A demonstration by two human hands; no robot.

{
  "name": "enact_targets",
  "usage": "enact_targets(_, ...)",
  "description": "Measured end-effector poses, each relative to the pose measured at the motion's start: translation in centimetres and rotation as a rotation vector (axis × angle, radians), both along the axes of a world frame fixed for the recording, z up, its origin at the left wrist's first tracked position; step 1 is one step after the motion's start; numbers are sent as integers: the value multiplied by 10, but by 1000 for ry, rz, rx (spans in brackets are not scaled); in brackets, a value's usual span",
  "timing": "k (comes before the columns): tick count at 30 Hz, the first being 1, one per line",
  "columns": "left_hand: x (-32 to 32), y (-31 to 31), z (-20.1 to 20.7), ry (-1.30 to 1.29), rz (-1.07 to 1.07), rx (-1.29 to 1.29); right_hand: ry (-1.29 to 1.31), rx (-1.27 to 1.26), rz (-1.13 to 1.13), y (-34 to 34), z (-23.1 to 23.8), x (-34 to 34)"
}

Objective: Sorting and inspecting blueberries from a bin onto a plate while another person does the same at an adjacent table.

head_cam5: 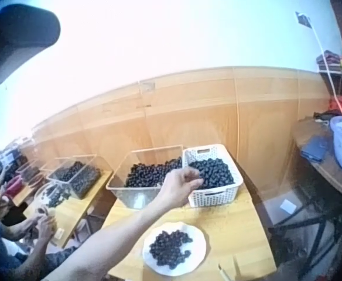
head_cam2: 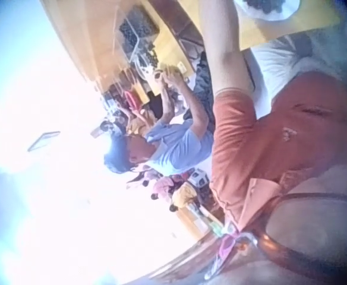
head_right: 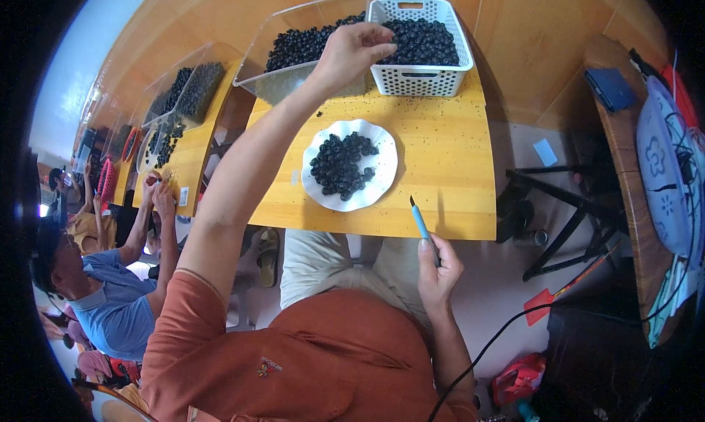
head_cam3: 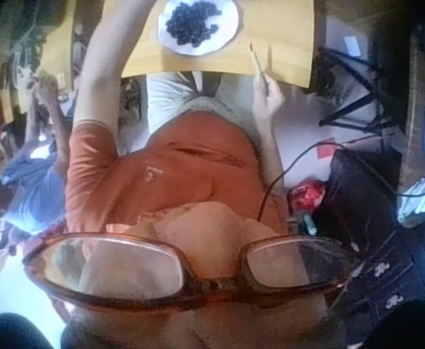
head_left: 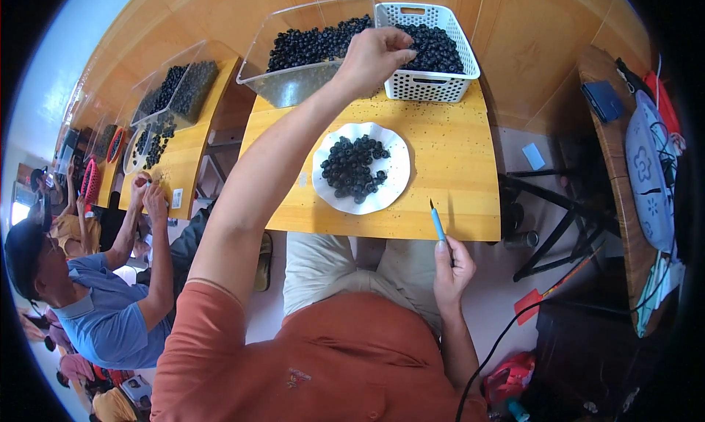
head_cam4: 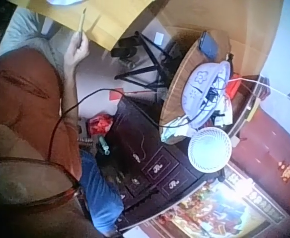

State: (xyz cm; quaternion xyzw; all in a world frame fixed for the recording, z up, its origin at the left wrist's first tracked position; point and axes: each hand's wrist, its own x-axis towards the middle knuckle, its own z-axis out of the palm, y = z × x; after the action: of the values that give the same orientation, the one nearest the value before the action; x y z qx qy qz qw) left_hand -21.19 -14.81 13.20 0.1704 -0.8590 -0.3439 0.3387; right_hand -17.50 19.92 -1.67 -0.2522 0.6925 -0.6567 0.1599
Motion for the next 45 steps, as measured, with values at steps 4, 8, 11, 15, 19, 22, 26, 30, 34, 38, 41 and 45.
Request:
enact_targets(4, -1, 4, -6, -131, -20, -126, 2, 13, -43, 7, 0, -4)
enact_targets(8, 40, 18, -39, -278, -121, -122, -16, -18, -56, 11, 4, -5)
enact_targets(11, 68, 29, -59, -398, -161, -75, -48, -9, -12, 13, 2, -5)
enact_targets(15, 81, 34, -68, -479, -225, -195, -3, -23, 15, 7, -2, -3)
enact_targets(19, 77, 38, -73, -593, -272, -376, -6, -19, 16, 6, 1, 0)
enact_targets(22, 76, 42, -75, -612, -271, -442, 37, -20, -2, 6, -2, 3)
enact_targets(26, 77, 40, -78, -585, -292, -450, 2, -10, 0, 7, -5, 4)
enact_targets(30, 82, 42, -74, -604, -313, -400, -8, -1, 9, 5, 1, 4)
enact_targets(34, 94, 42, -74, -449, -321, -303, 12, 10, 18, 2, 4, 4)
enact_targets(38, 107, 54, -68, -368, -288, 68, -17, -4, 26, 2, 3, 5)
enact_targets(41, 120, 62, -75, -219, -332, 362, -13, 4, 36, 1, 7, 6)
enact_targets(45, 134, 65, -84, -108, -379, 669, 1, 36, 55, -1, 11, 6)
